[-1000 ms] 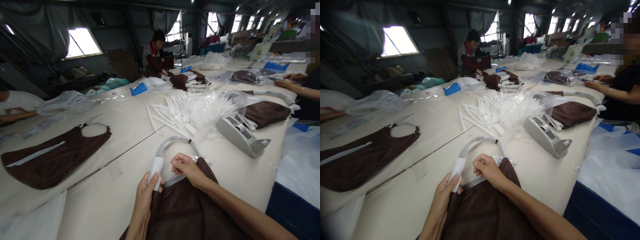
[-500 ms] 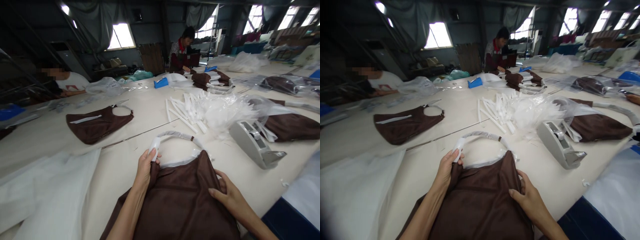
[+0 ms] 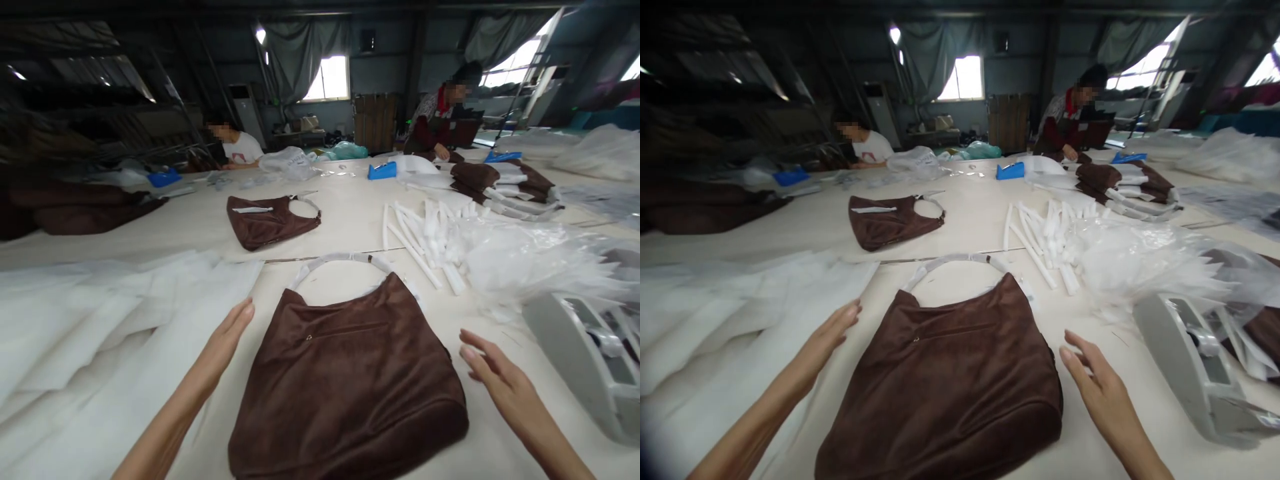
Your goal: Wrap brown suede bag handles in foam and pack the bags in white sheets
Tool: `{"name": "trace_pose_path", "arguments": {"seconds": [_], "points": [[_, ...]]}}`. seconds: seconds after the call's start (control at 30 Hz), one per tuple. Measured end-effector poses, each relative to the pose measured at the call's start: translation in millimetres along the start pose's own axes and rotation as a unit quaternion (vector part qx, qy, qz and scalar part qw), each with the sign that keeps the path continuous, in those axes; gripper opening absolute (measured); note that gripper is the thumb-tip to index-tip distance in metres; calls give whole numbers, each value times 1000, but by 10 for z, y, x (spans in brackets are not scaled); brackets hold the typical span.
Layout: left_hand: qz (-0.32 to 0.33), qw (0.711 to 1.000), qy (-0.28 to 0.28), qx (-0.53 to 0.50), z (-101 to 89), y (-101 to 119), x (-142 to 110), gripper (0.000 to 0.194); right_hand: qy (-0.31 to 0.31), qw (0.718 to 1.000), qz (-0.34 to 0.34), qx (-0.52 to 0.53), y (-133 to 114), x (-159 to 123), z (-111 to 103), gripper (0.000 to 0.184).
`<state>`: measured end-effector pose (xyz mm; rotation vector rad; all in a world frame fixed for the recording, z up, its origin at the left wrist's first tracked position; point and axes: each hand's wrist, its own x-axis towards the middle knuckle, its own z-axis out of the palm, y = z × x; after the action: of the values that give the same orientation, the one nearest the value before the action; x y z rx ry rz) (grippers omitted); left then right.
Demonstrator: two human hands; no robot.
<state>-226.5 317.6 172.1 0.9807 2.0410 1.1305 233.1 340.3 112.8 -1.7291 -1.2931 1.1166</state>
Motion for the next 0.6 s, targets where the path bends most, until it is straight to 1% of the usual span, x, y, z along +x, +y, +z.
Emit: {"name": "trace_pose_path", "arguments": {"seconds": [0.07,0.13,0.2,0.23,0.3,0.37,0.43,0.5,0.53,0.6], "points": [[-73,997,-18,-26,-2,-261,-335,77,-42,998,30,23,161,-184,76,79],[-111,989,-41,-84,91,-388,-611,72,-67,996,38,44,193,-281,178,79],[-113,979,-76,-154,226,-354,-745,69,-55,995,40,77,82,-258,260,79],[-106,973,-86,-186,291,-291,-748,70,-44,993,42,100,-10,-205,287,80],[-81,965,-91,-231,395,-133,-657,74,-18,988,43,147,-202,-47,313,83],[-55,967,-77,-238,457,-11,-520,75,0,984,30,176,-317,110,307,82],[-44,981,-40,-184,490,9,-440,72,24,986,29,164,-287,190,274,75],[-41,994,27,-93,502,-98,-469,67,52,989,38,133,-108,143,219,68],[-40,996,57,-49,501,-198,-522,65,68,990,41,118,22,68,190,66],[0,996,91,-15,491,-464,-672,60,104,990,37,85,316,-169,150,61]]}}
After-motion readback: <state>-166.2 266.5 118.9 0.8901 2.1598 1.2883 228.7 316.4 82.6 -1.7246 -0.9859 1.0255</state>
